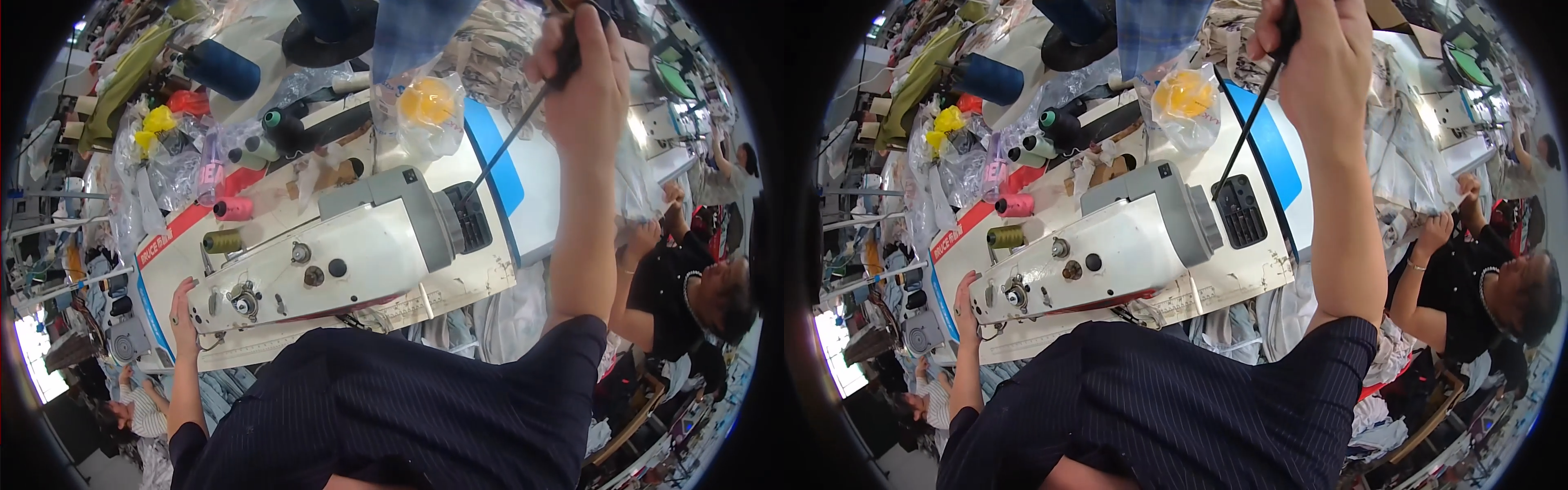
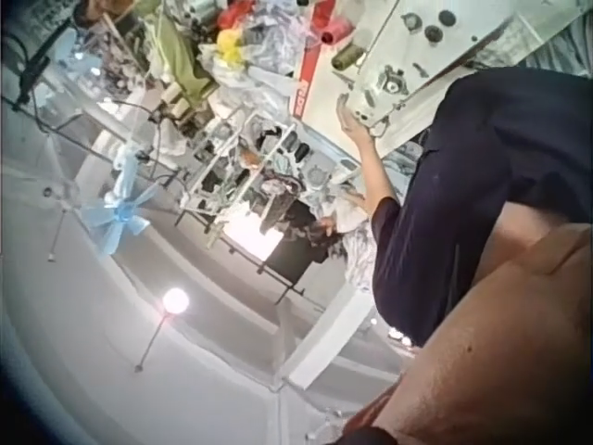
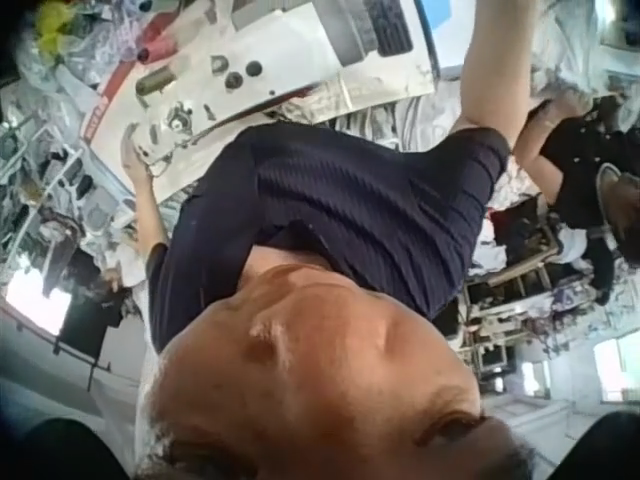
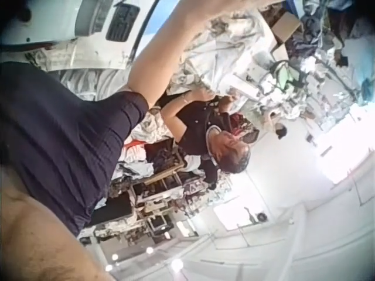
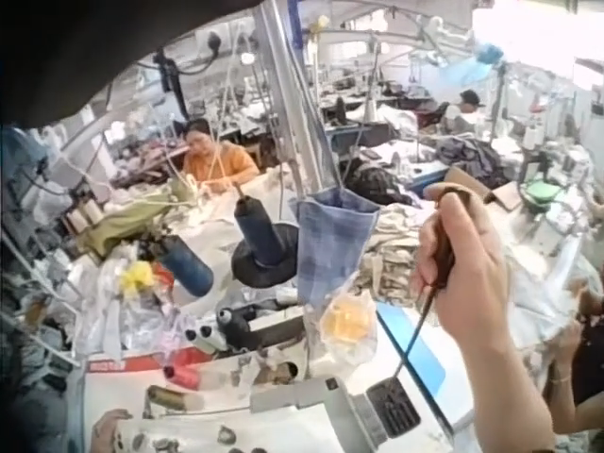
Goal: Using a screwdriver to adjust and repair an industrial sewing machine in a garment factory.
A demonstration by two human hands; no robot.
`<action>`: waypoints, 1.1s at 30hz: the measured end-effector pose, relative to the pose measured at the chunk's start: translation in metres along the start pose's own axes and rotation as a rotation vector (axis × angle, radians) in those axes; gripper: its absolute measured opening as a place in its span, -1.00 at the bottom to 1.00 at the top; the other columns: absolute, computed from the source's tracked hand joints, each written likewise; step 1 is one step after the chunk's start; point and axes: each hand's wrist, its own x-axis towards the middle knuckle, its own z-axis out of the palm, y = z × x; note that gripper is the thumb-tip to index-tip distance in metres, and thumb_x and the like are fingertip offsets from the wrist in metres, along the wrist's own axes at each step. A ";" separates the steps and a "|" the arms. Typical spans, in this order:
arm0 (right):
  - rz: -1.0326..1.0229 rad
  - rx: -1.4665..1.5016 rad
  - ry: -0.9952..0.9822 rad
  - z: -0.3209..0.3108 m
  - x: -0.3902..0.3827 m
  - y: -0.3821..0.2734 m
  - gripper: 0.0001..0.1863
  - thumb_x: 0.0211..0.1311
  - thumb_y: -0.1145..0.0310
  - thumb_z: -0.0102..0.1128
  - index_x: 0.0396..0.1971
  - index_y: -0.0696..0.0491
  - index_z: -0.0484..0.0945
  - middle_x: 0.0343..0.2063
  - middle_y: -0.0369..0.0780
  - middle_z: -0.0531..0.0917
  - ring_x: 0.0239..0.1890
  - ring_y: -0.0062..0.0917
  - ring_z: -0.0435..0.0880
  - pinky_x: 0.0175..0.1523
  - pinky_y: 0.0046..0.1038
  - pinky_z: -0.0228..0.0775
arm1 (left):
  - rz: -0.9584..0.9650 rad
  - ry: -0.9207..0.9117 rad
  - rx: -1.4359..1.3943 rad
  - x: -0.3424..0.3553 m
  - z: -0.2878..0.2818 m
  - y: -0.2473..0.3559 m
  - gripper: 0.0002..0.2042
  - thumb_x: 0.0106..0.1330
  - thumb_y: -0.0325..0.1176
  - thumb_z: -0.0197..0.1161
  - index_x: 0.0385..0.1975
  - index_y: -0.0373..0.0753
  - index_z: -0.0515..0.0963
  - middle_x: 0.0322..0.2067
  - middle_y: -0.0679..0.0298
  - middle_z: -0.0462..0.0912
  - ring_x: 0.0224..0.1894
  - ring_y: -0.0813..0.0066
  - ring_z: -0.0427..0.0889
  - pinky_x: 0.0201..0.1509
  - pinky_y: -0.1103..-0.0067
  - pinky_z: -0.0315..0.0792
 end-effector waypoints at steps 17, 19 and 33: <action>0.154 -1.249 0.657 0.006 0.019 0.044 -0.71 0.50 0.22 -0.09 -0.02 0.13 0.37 -0.56 -0.34 0.39 -0.68 -0.72 0.31 -0.60 -0.61 0.20 | -0.020 0.023 0.036 -0.003 0.002 0.010 -0.63 0.50 -0.24 -0.17 -0.03 -0.40 0.50 0.18 0.05 0.45 0.24 0.26 0.39 0.37 0.47 0.15; 0.124 -1.279 0.675 0.022 0.017 0.047 -0.70 0.51 0.22 -0.12 0.01 0.13 0.36 -0.57 -0.34 0.39 -0.68 -0.73 0.31 -0.61 -0.62 0.19 | -0.068 0.044 -0.047 -0.006 0.003 0.006 -0.63 0.50 -0.23 -0.15 -0.03 -0.39 0.51 0.18 0.07 0.46 0.24 0.27 0.40 0.37 0.48 0.15; -0.170 -1.416 0.456 0.131 -0.058 -0.001 -0.79 0.33 0.42 0.08 -0.15 0.23 0.41 -0.46 -0.18 0.47 -0.47 -0.50 0.42 -0.28 -0.37 0.41 | -0.036 0.033 -0.193 -0.003 0.000 -0.002 -0.64 0.50 -0.22 -0.08 0.01 -0.34 0.53 0.11 0.16 0.52 0.18 0.38 0.44 0.31 0.51 0.22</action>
